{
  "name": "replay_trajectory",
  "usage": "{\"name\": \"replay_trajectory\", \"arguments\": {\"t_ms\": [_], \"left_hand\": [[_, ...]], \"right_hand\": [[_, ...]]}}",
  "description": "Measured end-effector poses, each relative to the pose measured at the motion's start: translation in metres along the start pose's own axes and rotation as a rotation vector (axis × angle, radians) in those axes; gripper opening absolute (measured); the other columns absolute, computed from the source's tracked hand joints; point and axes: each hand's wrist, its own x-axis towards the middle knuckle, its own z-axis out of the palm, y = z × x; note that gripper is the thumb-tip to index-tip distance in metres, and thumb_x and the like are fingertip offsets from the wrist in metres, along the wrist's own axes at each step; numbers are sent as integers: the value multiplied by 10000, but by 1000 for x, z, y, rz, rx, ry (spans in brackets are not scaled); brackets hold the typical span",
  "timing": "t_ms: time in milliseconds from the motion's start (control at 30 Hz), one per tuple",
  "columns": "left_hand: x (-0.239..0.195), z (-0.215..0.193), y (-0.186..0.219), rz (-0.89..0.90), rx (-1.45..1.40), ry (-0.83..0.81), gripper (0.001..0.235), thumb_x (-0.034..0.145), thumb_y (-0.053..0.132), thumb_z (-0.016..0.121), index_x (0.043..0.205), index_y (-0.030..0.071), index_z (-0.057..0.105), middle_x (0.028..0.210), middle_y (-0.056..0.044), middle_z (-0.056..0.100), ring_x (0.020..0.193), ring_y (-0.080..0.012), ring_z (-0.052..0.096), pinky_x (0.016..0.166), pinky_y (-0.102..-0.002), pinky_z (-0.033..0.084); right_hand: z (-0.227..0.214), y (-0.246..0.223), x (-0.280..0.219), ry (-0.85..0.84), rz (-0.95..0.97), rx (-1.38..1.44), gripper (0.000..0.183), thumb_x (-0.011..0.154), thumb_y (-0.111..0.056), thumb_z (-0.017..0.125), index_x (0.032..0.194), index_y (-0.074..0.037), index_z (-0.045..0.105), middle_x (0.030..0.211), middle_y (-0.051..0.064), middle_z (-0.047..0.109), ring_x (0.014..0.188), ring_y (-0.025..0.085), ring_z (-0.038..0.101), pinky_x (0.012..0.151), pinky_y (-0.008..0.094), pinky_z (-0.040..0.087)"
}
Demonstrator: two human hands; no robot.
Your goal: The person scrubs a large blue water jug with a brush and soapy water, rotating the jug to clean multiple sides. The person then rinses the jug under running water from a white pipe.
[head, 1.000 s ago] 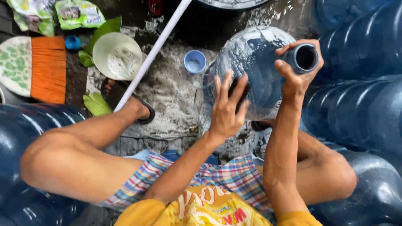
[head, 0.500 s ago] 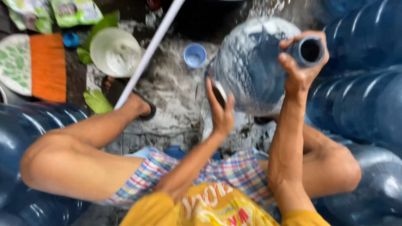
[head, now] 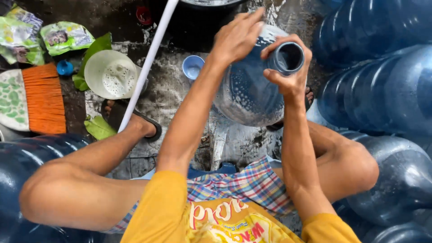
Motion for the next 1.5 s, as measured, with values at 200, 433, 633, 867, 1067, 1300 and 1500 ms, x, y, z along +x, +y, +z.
{"name": "replay_trajectory", "arguments": {"t_ms": [200, 433, 633, 867, 1067, 1300, 1500], "left_hand": [[-15, 10, -3, 243, -9, -17, 474, 945, 339, 306, 1376, 167, 401, 1343, -136, 522, 1196, -305, 511, 963, -441, 383], [-120, 11, 12, 245, -13, 246, 421, 1002, 229, 384, 1406, 121, 342, 1441, -168, 399, 1353, -373, 359, 1138, -533, 257], [-134, 19, 25, -19, -141, 314, 490, 1010, 227, 364, 1475, 175, 221, 1539, -179, 193, 1435, -427, 171, 1123, -529, 276], [-144, 51, 0, 182, -445, 134, 718, 1019, 253, 395, 1476, 174, -153, 1535, -151, -268, 1437, -302, -264, 1190, -522, -85], [-140, 31, -11, 144, -432, 475, 736, 690, 306, 870, 1253, 53, 469, 1284, -151, 492, 1301, -362, 404, 1119, -472, 259], [-119, 24, -21, 170, -411, 361, 328, 980, 364, 459, 920, 57, 557, 1251, -99, 427, 1281, -328, 401, 1111, -486, 255], [-85, -23, 42, 338, -475, 5, 721, 859, 603, 485, 1322, 60, 381, 1326, -165, 426, 1255, -310, 459, 1060, -438, 420]], "right_hand": [[-3, 2, -15, 298, -117, -566, 513, 731, -530, 652, 966, -75, 626, 1302, 100, 395, 1247, 254, 339, 1069, 457, 279], [4, -1, -3, 286, -105, -573, 480, 769, -517, 636, 925, -64, 614, 1324, 76, 404, 1234, 263, 339, 1034, 471, 282], [4, -1, -12, 260, -142, -557, 489, 779, -514, 642, 943, -54, 610, 1314, 65, 408, 1203, 260, 365, 1015, 449, 287], [25, -14, -44, 475, 4, -627, 662, 874, -540, 519, 1342, -88, 396, 1423, 130, 319, 1383, 281, 282, 1175, 467, 250], [80, 10, -115, 267, 32, -747, 532, 974, -282, 412, 1472, -121, 318, 1535, 106, 246, 1437, 255, 156, 1171, 425, -11], [70, 38, -132, 319, -183, -1027, 428, 907, -325, 612, 1272, -104, 595, 1368, 85, 519, 1279, 255, 478, 1163, 452, 141], [7, 48, -121, 655, -67, -967, 341, 931, 24, 531, 1272, 23, 509, 1219, 216, 592, 1146, 341, 586, 1044, 459, 457]]}}
